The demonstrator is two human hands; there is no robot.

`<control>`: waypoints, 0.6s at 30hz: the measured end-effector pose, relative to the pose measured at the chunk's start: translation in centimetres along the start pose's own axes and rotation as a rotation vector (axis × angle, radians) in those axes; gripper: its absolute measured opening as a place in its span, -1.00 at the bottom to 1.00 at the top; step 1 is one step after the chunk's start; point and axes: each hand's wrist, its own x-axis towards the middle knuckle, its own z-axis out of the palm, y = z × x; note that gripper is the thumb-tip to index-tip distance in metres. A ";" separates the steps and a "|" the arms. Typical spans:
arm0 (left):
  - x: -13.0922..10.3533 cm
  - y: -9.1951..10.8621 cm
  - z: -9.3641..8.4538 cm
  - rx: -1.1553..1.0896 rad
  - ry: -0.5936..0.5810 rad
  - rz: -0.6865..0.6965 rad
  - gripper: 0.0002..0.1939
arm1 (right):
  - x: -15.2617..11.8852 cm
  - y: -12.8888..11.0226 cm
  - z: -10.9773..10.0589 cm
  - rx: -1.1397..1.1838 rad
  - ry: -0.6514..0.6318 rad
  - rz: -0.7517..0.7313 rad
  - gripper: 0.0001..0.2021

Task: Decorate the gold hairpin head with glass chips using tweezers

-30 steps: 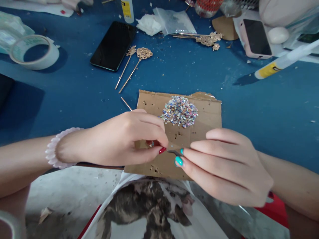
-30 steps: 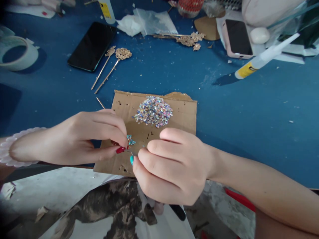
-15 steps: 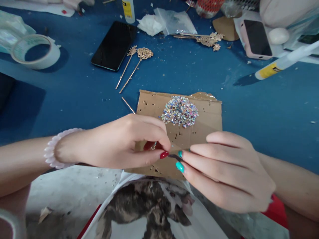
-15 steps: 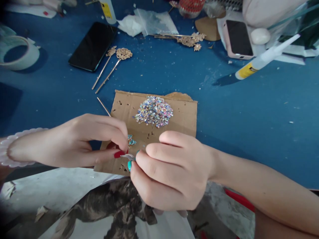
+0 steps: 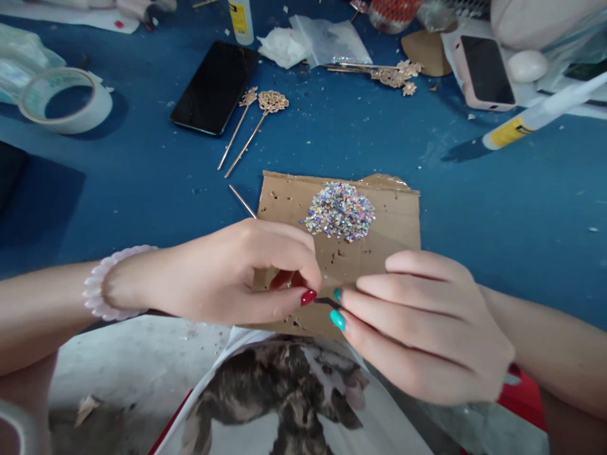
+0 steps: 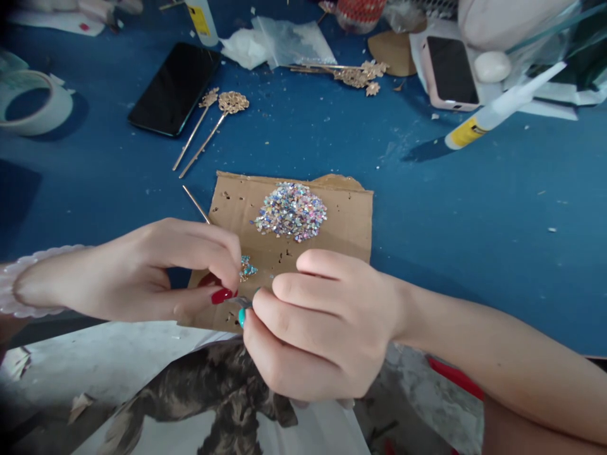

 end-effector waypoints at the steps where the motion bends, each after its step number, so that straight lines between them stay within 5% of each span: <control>1: 0.0 0.0 0.0 -0.002 -0.001 -0.003 -0.83 | 0.0 -0.1 0.0 -0.001 0.003 0.005 -0.95; 18: 0.0 -0.3 0.0 0.012 0.013 0.009 -0.84 | -0.1 0.1 -0.2 0.012 0.006 -0.020 -0.93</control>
